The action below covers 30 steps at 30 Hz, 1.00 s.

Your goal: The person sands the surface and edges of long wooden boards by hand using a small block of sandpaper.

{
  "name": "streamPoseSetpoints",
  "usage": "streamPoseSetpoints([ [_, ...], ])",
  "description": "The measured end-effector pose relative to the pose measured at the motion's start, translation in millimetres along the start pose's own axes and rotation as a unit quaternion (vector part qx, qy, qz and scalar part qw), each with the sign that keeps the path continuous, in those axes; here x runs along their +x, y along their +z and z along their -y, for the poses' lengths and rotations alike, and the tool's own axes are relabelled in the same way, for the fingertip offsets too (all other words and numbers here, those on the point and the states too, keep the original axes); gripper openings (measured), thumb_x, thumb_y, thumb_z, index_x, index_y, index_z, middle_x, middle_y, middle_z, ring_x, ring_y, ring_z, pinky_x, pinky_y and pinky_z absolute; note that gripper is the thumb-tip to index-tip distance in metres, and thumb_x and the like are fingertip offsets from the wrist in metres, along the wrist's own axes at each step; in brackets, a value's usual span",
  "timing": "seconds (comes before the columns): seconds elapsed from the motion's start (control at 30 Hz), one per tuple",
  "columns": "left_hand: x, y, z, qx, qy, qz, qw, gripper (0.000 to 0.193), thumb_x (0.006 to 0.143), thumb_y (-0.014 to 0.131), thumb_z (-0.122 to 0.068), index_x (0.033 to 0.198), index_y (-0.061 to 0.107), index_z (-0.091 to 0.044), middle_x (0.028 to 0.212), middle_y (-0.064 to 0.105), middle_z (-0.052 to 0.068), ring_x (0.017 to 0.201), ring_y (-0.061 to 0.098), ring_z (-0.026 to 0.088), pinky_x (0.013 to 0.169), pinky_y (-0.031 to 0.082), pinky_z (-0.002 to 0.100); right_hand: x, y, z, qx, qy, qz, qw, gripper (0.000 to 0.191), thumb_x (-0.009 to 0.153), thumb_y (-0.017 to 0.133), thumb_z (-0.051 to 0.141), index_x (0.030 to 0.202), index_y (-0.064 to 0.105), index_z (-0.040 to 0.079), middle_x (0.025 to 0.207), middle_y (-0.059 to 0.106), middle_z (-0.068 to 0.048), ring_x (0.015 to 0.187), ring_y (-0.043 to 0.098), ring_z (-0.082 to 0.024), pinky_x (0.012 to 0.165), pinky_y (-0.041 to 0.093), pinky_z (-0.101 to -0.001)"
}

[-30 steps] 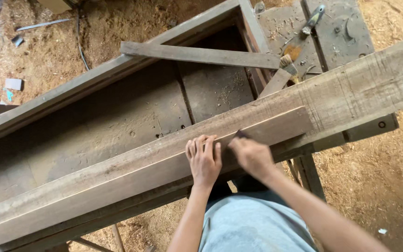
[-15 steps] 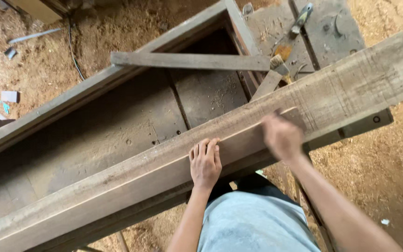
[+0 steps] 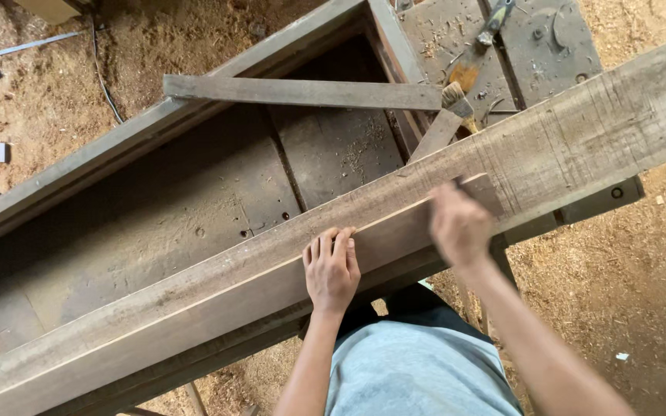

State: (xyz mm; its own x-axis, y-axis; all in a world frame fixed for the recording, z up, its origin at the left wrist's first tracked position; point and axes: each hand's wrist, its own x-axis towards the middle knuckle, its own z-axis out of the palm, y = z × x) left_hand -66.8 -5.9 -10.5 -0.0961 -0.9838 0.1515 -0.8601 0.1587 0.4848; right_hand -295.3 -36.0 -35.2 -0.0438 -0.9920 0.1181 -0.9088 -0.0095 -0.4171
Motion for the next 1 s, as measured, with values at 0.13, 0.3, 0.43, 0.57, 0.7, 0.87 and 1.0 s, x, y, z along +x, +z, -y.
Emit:
streamPoseSetpoints([
  [0.13, 3, -2, 0, 0.002, -0.01, 0.014, 1.0, 0.023, 0.102, 0.055, -0.021, 0.118, 0.069, -0.015, 0.114, 0.065, 0.007, 0.111, 0.06, 0.027, 0.099, 0.043, 0.043, -25, -2, 27, 0.099, -0.195, -0.036, 0.975, 0.027, 0.114, 0.045, 0.024, 0.094, 0.061, 0.014, 0.072, 0.062, -0.001, 0.059, 0.058, -0.012, 0.046, 0.046, -0.0256],
  [0.3, 4, -3, 0, 0.001, -0.003, 0.015, 1.0, 0.022, 0.102, 0.054, -0.02, 0.117, 0.069, -0.015, 0.115, 0.065, 0.007, 0.112, 0.06, 0.027, 0.099, 0.043, 0.043, -11, -4, 1, 0.009, -0.047, 0.03, 0.998, 0.028, 0.108, 0.054, 0.025, 0.088, 0.068, 0.01, 0.055, 0.059, -0.002, 0.035, 0.046, -0.01, 0.026, 0.032, -0.027],
  [0.43, 4, -3, -1, 0.001, -0.007, 0.012, 1.0, 0.022, 0.101, 0.054, -0.019, 0.117, 0.069, -0.016, 0.114, 0.065, 0.006, 0.111, 0.06, 0.027, 0.098, 0.043, 0.043, 1, -3, 4, 0.026, -0.035, -0.004, 0.999, 0.032, 0.112, 0.051, 0.025, 0.09, 0.066, 0.009, 0.055, 0.057, -0.001, 0.038, 0.046, -0.009, 0.03, 0.031, -0.0256],
  [0.57, 3, -7, 1, -0.016, 0.0, 0.027, 1.0, 0.024, 0.102, 0.054, -0.021, 0.12, 0.068, -0.015, 0.115, 0.065, 0.007, 0.112, 0.06, 0.028, 0.098, 0.043, 0.043, -17, -10, 27, 0.097, -0.238, -0.037, 0.966, 0.04, 0.12, 0.037, 0.032, 0.093, 0.059, 0.013, 0.068, 0.059, 0.0, 0.058, 0.058, -0.014, 0.052, 0.043, -0.0281],
  [0.7, 2, -6, 1, -0.003, 0.031, -0.001, 1.0, 0.026, 0.101, 0.058, -0.031, 0.119, 0.067, -0.015, 0.116, 0.064, 0.009, 0.113, 0.06, 0.028, 0.1, 0.043, 0.044, -1, -12, 10, -0.031, -0.077, 0.053, 0.995, 0.033, 0.11, 0.053, 0.026, 0.084, 0.066, 0.01, 0.056, 0.059, -0.002, 0.035, 0.047, -0.009, 0.025, 0.034, -0.0244],
  [0.87, 0, -2, 0, 0.01, 0.005, 0.019, 1.0, 0.028, 0.102, 0.057, -0.034, 0.121, 0.068, -0.015, 0.117, 0.065, 0.007, 0.114, 0.059, 0.026, 0.101, 0.042, 0.043, 0, 1, 16, 0.054, -0.114, 0.035, 0.991, 0.034, 0.109, 0.051, 0.023, 0.078, 0.062, 0.015, 0.053, 0.054, -0.001, 0.038, 0.044, -0.01, 0.031, 0.033, -0.0244],
  [1.0, 1, -1, 2, 0.004, 0.003, 0.02, 1.0, 0.027, 0.103, 0.056, -0.033, 0.121, 0.068, -0.016, 0.117, 0.064, 0.006, 0.114, 0.058, 0.025, 0.103, 0.041, 0.042, -6, -7, 17, 0.056, -0.156, -0.035, 0.986, 0.036, 0.119, 0.04, 0.028, 0.095, 0.063, 0.012, 0.066, 0.061, 0.0, 0.05, 0.052, -0.009, 0.042, 0.039, -0.024],
])
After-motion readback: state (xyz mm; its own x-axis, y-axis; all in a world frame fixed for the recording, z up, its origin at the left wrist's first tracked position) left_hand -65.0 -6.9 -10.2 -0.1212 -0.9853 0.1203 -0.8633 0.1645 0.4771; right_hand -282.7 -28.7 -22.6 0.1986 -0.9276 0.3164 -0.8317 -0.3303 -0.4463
